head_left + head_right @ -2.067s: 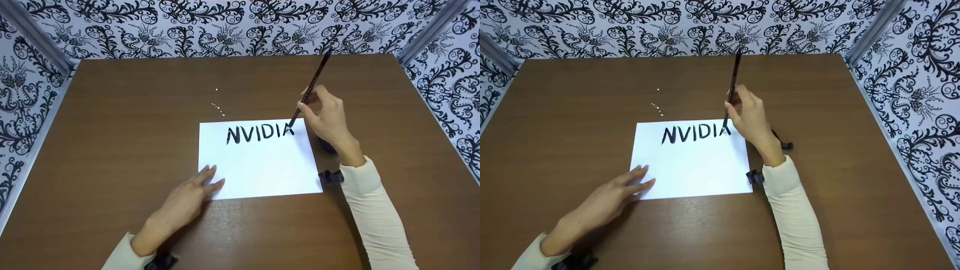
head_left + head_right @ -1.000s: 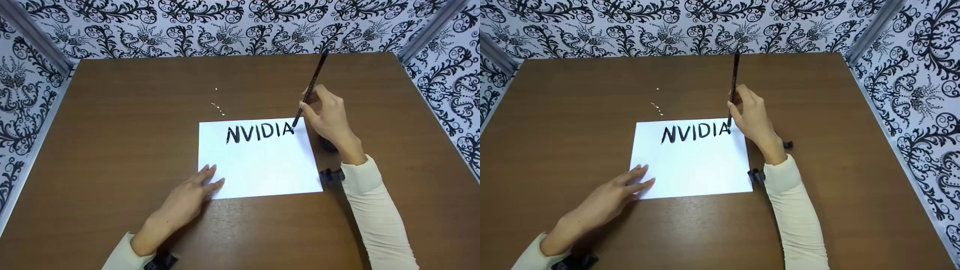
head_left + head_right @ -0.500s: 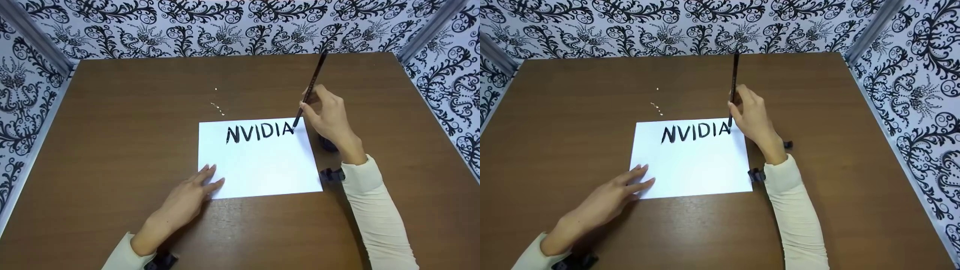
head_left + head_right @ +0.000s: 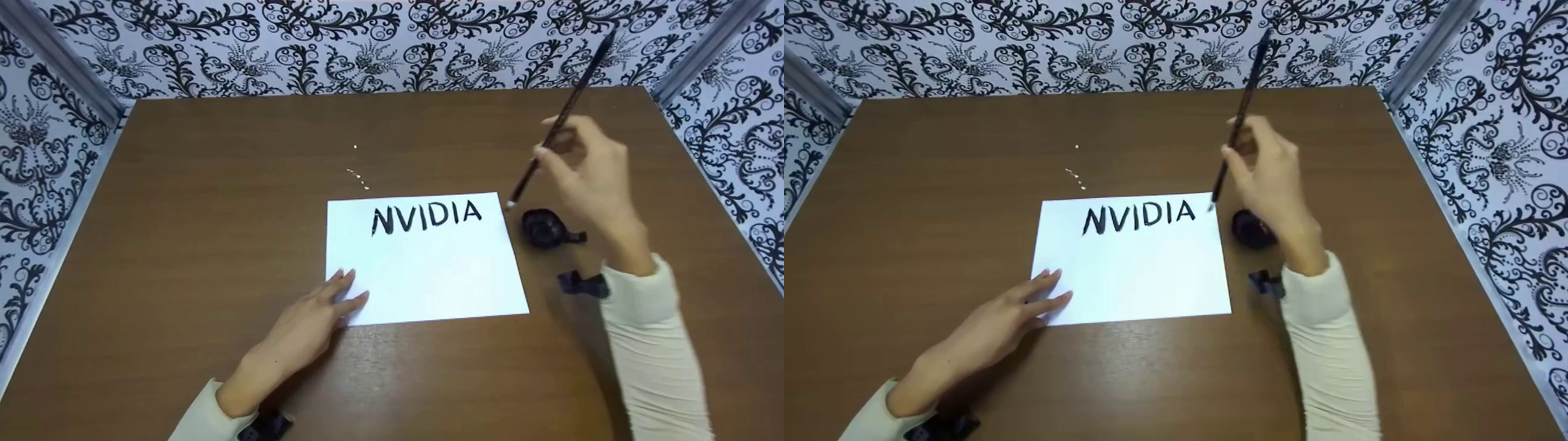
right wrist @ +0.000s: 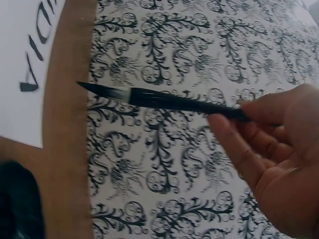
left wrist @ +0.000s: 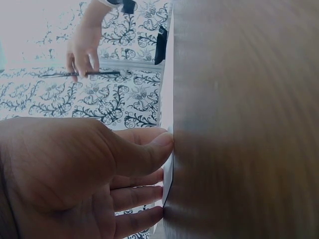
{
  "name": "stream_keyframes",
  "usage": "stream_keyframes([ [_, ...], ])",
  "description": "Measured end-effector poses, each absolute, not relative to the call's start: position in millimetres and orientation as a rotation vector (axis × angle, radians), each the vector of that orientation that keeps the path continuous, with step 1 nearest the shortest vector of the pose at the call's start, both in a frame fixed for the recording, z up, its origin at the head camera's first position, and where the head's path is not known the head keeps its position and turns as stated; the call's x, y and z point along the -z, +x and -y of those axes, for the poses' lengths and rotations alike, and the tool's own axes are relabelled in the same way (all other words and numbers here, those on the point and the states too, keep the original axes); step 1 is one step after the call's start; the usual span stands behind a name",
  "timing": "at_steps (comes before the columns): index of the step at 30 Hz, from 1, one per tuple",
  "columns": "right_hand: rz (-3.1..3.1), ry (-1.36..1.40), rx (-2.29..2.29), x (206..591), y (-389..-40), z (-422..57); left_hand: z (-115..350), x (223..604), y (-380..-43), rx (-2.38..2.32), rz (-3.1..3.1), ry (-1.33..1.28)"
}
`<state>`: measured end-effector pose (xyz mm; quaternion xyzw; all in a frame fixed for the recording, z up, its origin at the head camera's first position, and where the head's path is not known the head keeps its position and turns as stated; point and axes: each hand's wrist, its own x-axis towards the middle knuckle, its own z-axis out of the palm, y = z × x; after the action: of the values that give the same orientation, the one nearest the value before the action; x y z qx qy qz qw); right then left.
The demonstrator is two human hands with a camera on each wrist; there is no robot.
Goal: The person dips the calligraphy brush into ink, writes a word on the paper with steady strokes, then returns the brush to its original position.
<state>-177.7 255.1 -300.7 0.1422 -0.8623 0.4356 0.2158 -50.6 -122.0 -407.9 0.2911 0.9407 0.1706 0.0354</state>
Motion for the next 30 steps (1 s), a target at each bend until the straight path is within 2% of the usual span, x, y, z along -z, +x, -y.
stream_keyframes([
  [6, 2.579, 0.261, -1.088, 274, -170, -282, 124, 408, -49, -0.539, -2.906, 0.909],
  [11, 2.779, 0.192, -0.978, 271, -168, -306, 123, 409, -50, -0.529, -2.916, 0.943],
  [19, 3.147, 0.133, -0.910, 291, -173, -339, 121, 409, -51, -0.525, -2.916, 0.940],
  [30, 3.299, 0.016, -1.102, 331, -190, -351, 120, 409, -51, -0.531, -2.895, 0.907],
])
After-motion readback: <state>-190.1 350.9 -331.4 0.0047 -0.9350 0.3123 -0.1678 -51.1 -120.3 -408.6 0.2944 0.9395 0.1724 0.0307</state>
